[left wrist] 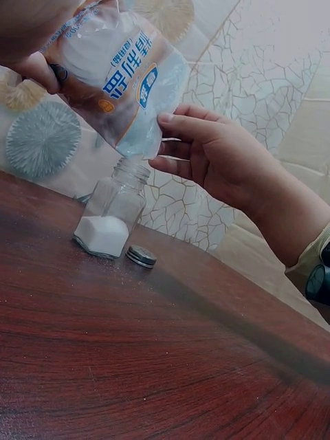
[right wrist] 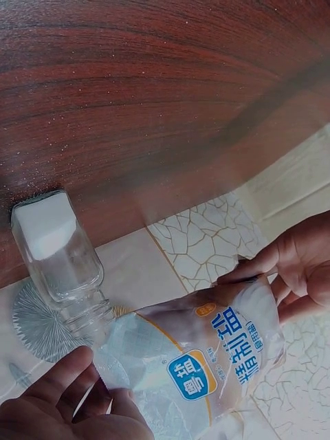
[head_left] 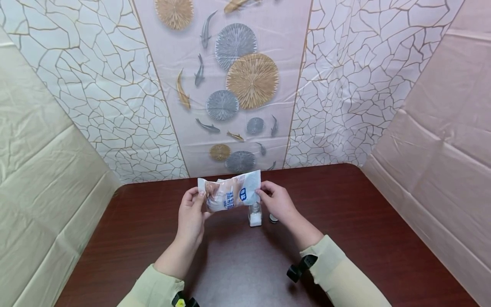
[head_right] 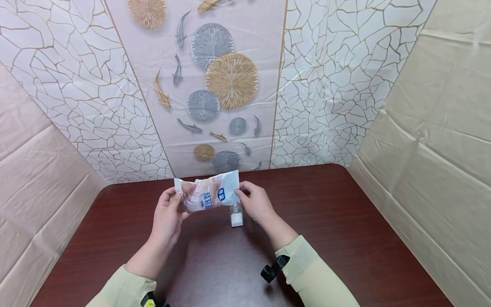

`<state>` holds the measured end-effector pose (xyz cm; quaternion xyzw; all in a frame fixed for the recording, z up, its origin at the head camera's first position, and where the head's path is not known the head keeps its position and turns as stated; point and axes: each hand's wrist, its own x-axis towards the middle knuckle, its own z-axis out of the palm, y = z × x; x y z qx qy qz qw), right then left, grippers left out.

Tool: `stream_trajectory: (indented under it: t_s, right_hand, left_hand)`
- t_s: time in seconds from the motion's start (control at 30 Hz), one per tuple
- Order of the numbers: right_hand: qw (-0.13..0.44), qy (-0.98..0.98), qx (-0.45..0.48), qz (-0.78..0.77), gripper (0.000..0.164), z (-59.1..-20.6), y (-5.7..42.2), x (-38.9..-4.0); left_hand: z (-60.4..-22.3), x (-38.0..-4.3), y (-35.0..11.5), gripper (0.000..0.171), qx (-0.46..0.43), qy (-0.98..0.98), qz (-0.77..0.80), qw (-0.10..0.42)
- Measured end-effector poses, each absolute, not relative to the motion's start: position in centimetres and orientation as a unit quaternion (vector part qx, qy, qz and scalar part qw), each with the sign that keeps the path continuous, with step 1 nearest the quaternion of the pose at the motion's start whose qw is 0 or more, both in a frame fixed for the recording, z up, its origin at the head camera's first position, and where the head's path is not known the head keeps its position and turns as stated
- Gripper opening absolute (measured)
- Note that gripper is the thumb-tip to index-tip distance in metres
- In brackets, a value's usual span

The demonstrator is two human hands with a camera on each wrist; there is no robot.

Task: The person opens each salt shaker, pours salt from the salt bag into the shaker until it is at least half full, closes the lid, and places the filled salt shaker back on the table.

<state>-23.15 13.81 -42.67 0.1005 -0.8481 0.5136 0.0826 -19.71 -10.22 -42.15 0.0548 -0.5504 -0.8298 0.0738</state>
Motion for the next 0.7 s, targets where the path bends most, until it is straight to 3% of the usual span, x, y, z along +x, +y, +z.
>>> stream_trajectory:
  t_s: [0.7]
  right_hand:
    - [0.09,-0.849,0.108,0.51,0.01,-42.62,13.7,-23.2]
  left_hand:
    - [-42.6,-19.87,-10.4,0.016,0.056,-0.549,-0.831,0.075]
